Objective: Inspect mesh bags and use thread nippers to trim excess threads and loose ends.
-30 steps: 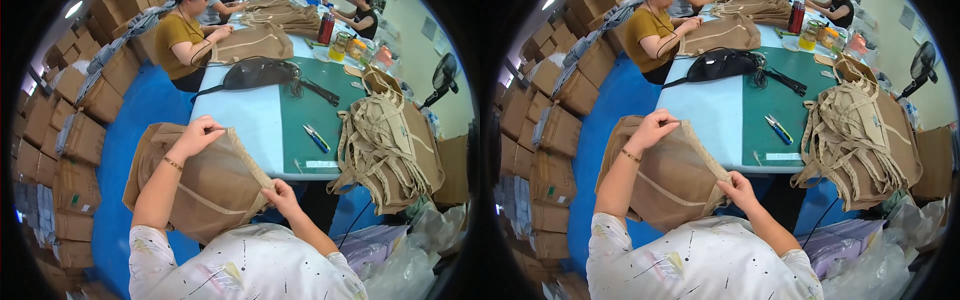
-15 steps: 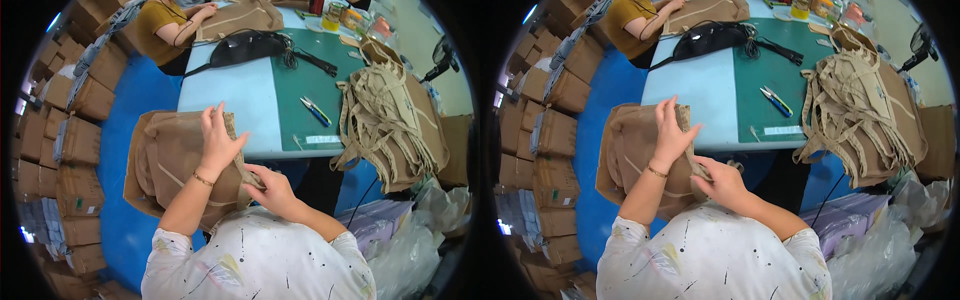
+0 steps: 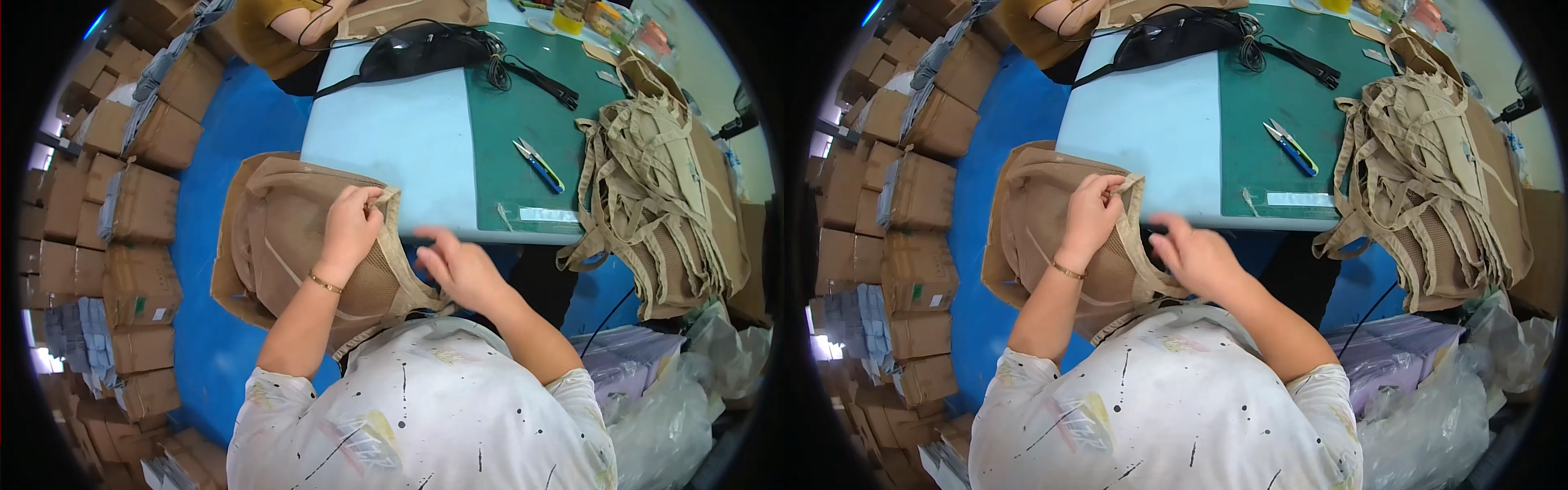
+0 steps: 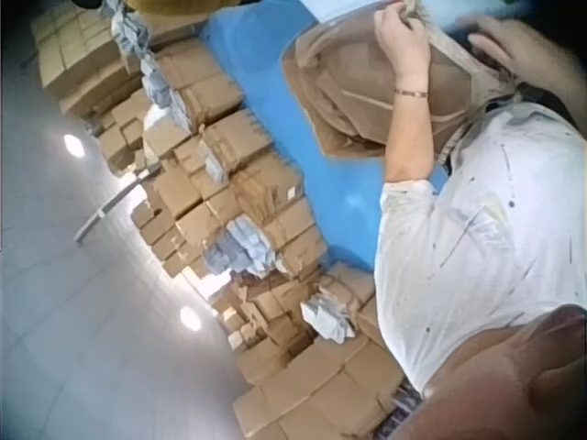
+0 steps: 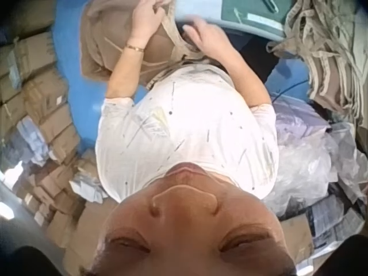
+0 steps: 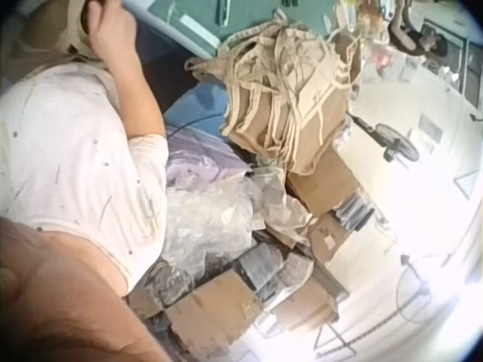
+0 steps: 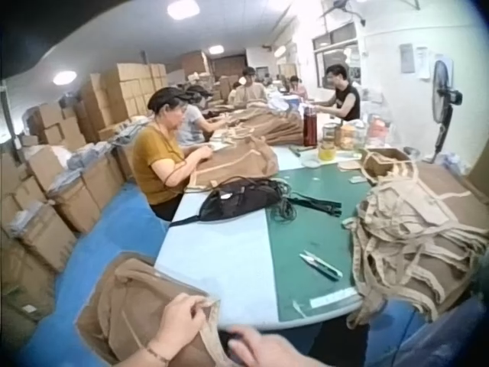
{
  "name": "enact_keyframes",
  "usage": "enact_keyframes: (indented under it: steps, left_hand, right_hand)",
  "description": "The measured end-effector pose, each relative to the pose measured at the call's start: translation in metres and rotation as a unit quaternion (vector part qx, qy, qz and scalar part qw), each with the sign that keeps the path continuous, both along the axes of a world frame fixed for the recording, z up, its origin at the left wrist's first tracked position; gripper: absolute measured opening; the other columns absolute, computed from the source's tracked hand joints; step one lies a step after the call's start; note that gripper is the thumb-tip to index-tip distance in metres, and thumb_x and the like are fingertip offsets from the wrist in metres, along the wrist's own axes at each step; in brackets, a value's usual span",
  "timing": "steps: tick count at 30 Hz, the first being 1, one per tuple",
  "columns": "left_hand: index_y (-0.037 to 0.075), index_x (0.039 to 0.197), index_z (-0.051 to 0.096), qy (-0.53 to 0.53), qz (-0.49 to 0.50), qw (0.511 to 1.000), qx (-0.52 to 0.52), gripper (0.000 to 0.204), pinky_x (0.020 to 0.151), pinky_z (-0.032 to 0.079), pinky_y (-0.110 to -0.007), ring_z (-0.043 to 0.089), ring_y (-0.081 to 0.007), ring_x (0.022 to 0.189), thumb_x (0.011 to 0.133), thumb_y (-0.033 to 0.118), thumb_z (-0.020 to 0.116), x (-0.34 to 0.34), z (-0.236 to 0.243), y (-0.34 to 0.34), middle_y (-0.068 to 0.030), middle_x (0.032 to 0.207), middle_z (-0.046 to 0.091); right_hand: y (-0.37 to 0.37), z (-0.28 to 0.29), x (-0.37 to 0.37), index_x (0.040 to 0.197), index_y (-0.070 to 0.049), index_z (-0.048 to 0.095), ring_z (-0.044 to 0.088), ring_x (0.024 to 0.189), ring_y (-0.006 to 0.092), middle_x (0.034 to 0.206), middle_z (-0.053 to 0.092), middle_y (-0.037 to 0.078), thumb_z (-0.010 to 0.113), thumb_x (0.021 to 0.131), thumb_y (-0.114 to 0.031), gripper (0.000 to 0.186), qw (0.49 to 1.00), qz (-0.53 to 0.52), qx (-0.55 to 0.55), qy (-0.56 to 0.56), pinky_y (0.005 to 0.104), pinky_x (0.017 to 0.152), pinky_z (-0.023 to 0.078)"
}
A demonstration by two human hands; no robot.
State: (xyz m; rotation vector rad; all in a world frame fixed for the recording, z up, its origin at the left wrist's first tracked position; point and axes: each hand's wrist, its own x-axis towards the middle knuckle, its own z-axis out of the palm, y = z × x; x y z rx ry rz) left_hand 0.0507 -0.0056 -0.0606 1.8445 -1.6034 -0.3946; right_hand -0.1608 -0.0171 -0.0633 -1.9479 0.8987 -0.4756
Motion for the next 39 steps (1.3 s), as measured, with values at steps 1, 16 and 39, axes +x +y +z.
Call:
enact_keyframes:
  steps: [1, 16, 39]
  left_hand:
    - [0.000, 0.100, 0.062, 0.064, -0.004, 0.998, -0.007, 0.024, 0.069, 0.051, -0.032, 0.061, -0.0239, 0.073, 0.077, -0.002, 0.057, -0.005, 0.002, 0.004, -0.0129, 0.091, 0.060]
    - [0.002, 0.093, 0.058, -0.207, -0.109, 0.950, -0.207, 0.024, 0.067, 0.047, -0.038, 0.055, -0.0322, 0.077, 0.072, -0.009, 0.055, -0.009, 0.077, 0.006, -0.0129, 0.083, 0.054]
    - [0.003, 0.107, 0.049, 0.357, -0.147, 0.922, 0.034, 0.027, 0.074, 0.042, -0.019, 0.050, -0.0058, 0.081, 0.086, -0.006, 0.035, 0.012, 0.031, -0.022, -0.0021, 0.090, 0.054]
  right_hand:
    - [-0.007, -0.003, 0.004, 0.125, -0.006, 0.046, 0.065, 0.077, 0.0268, 0.090, 0.066, 0.013, 0.057, 0.091, -0.016, 0.037, 0.999, -0.030, -0.030, -0.007, 0.0342, 0.069, 0.052]
    - [-0.045, 0.001, 0.052, 0.104, -0.006, 0.064, 0.055, 0.069, 0.0250, 0.081, 0.056, 0.010, 0.061, 0.082, 0.000, 0.022, 0.945, -0.033, -0.130, -0.298, 0.0314, 0.062, 0.045]
    - [-0.034, -0.030, 0.036, 0.101, -0.004, 0.061, 0.059, 0.083, 0.0074, 0.094, 0.064, 0.001, 0.052, 0.096, -0.027, 0.025, 0.810, 0.003, 0.426, -0.403, 0.0241, 0.074, 0.048]
